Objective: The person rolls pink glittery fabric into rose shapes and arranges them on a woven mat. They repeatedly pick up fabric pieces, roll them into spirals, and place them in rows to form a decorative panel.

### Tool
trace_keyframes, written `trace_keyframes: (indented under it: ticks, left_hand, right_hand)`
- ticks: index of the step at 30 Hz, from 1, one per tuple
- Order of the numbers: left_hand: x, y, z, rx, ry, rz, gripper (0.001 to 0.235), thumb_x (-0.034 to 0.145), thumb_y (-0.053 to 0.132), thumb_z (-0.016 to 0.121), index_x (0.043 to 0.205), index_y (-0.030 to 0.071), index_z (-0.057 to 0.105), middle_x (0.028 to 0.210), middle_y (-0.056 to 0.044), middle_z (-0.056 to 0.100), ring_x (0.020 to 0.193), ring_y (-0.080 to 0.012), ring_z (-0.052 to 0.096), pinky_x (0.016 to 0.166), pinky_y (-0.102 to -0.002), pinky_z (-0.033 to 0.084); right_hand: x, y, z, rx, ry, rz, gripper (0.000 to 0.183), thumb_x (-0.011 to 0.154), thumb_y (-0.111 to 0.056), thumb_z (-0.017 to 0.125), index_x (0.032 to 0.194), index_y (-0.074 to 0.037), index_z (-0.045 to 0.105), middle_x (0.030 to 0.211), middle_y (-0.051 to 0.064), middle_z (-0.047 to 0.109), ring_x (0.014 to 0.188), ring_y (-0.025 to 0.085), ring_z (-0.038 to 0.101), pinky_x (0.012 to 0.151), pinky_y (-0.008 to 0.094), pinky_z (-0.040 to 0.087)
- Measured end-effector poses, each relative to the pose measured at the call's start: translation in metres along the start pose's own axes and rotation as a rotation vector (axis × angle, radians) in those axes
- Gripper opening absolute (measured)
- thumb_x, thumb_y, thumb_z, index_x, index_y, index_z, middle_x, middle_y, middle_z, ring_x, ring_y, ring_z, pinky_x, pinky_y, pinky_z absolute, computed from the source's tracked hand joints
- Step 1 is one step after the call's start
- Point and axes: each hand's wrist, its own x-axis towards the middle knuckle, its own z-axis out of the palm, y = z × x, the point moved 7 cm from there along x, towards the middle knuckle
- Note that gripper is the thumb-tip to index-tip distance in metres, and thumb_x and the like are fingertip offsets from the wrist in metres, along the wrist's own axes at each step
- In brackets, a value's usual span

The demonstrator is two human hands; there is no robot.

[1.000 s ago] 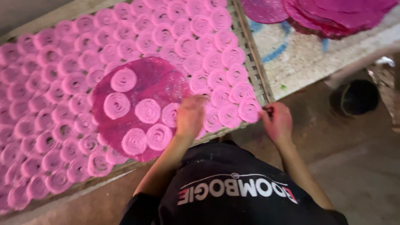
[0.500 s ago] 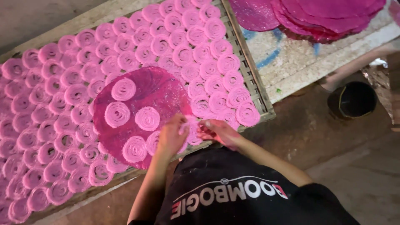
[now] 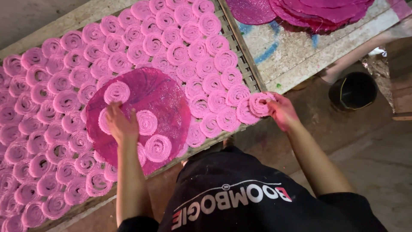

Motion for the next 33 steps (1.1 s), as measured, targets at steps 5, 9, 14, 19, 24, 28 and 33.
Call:
trace_keyframes:
  ticks: [5,9,14,19,24,28,33]
  left_hand:
    - [0.014,-0.009,0.006,-0.111,0.148,0.180,0.047,0.092,0.011,0.079,0.133,0.001,0.058,0.137,-0.018,0.052,0.125,-0.0377,0.055,0.104,-0.051,0.044]
    - [0.010,-0.011,0.012,-0.181,0.155,0.153,0.042,0.091,0.007,0.077,0.129,0.003,0.061,0.130,-0.015,0.055,0.120,-0.0324,0.059,0.105,-0.048,0.046]
    - [0.008,-0.010,0.008,-0.173,0.192,0.148,0.040,0.091,0.004,0.076,0.129,0.002,0.063,0.126,-0.014,0.057,0.117,-0.0319,0.061,0.102,-0.048,0.046]
    - [0.004,-0.011,0.000,-0.199,0.224,0.164,0.039,0.091,0.003,0.076,0.128,0.002,0.063,0.126,-0.014,0.058,0.115,-0.0302,0.063,0.101,-0.048,0.047]
    - [0.002,-0.013,-0.001,-0.187,0.224,0.151,0.038,0.092,0.003,0.075,0.128,0.002,0.063,0.123,-0.013,0.058,0.115,-0.0311,0.062,0.099,-0.047,0.047]
    - [0.002,-0.016,0.003,-0.162,0.228,0.130,0.037,0.091,0.006,0.076,0.126,0.004,0.063,0.124,-0.012,0.060,0.116,-0.0309,0.061,0.101,-0.049,0.045]
    - [0.003,-0.022,0.008,-0.177,0.202,0.108,0.034,0.094,0.007,0.075,0.126,0.005,0.063,0.124,-0.011,0.061,0.116,-0.0295,0.061,0.099,-0.050,0.045]
  right_hand:
    - [-0.014,-0.020,0.024,-0.486,-0.057,-0.426,0.031,0.105,-0.002,0.056,0.136,0.002,0.059,0.122,0.008,0.068,0.110,0.015,0.062,0.098,0.029,0.051]
    - [-0.034,-0.048,0.041,-0.746,0.026,-0.561,0.035,0.096,0.004,0.053,0.128,-0.003,0.065,0.119,0.012,0.068,0.108,0.022,0.065,0.093,0.030,0.053]
    - [-0.056,-0.083,0.071,-0.962,0.101,-0.705,0.028,0.091,0.007,0.058,0.110,-0.006,0.074,0.117,0.019,0.064,0.103,0.030,0.069,0.086,0.033,0.055]
    - [-0.061,-0.096,0.077,-0.965,0.097,-0.642,0.021,0.097,0.004,0.061,0.113,-0.003,0.072,0.111,0.015,0.070,0.100,0.028,0.071,0.086,0.035,0.056]
    - [-0.055,-0.104,0.076,-0.980,0.080,-0.666,0.025,0.093,0.000,0.067,0.118,-0.001,0.068,0.111,0.016,0.070,0.097,0.028,0.070,0.083,0.035,0.055]
    - [-0.057,-0.101,0.074,-1.052,0.035,-0.743,0.031,0.090,0.002,0.066,0.121,-0.002,0.069,0.110,0.015,0.070,0.093,0.024,0.068,0.081,0.032,0.054]
    - [-0.034,-0.081,0.054,-0.725,0.004,-0.421,0.031,0.100,-0.001,0.064,0.130,-0.004,0.067,0.105,0.010,0.068,0.092,0.013,0.065,0.080,0.026,0.053]
